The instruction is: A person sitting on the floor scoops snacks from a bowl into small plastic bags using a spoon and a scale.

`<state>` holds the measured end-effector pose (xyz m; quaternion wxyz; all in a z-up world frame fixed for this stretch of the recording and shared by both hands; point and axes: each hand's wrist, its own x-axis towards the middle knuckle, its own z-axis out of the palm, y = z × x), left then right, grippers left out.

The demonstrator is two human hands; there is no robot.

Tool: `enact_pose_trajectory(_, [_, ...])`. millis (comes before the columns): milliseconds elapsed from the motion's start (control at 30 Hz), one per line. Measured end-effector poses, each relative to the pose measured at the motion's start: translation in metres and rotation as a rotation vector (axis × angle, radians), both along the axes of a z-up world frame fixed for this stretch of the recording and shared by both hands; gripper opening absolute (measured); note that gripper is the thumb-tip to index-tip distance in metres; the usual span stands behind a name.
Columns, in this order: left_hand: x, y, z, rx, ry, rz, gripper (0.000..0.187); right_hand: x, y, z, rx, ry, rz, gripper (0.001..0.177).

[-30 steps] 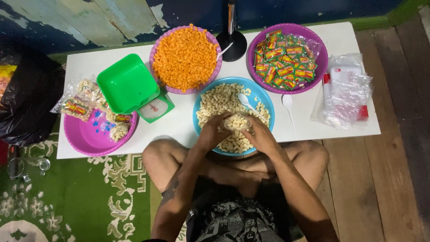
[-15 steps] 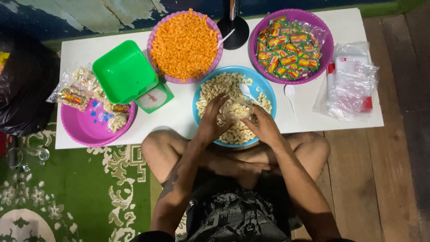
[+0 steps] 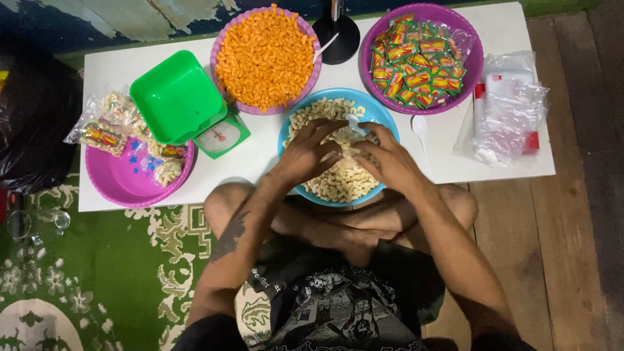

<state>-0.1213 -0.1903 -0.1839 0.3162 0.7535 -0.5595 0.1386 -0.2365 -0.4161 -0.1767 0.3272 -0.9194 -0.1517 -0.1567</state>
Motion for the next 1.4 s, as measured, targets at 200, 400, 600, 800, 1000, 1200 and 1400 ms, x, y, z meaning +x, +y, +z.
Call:
enact_pose_trajectory(200, [0.029,-0.004,0.001,0.010,-0.038,-0.112,0.023,0.016,-0.016,0.021,-0.149,-0.097,0.030,0.010])
enact_pose_trajectory(400, [0.024,0.001,0.051,0.007,-0.066,-0.088,0.022,0.013,-0.015,0.045,-0.096,-0.121,0.024,0.010])
enact_pose_trajectory(600, [0.022,0.005,0.021,0.059,-0.121,-0.016,0.020,0.012,-0.006,0.036,-0.141,-0.114,-0.001,0.012])
enact_pose_trajectory(800, [0.017,0.005,0.009,0.143,-0.023,0.036,0.017,0.009,-0.003,0.015,-0.110,-0.101,-0.051,0.014])
enact_pose_trajectory(1000, [0.014,-0.001,0.020,0.085,0.084,0.008,0.009,0.007,-0.009,0.016,-0.081,-0.079,-0.055,0.013])
enact_pose_trajectory(1200, [0.034,-0.017,0.020,-0.001,0.053,0.074,0.011,0.029,-0.025,0.020,-0.142,-0.182,-0.113,0.012])
enact_pose_trajectory(1400, [0.024,-0.011,-0.031,-0.004,-0.095,0.113,0.012,0.010,-0.008,-0.001,-0.309,-0.232,-0.112,0.013])
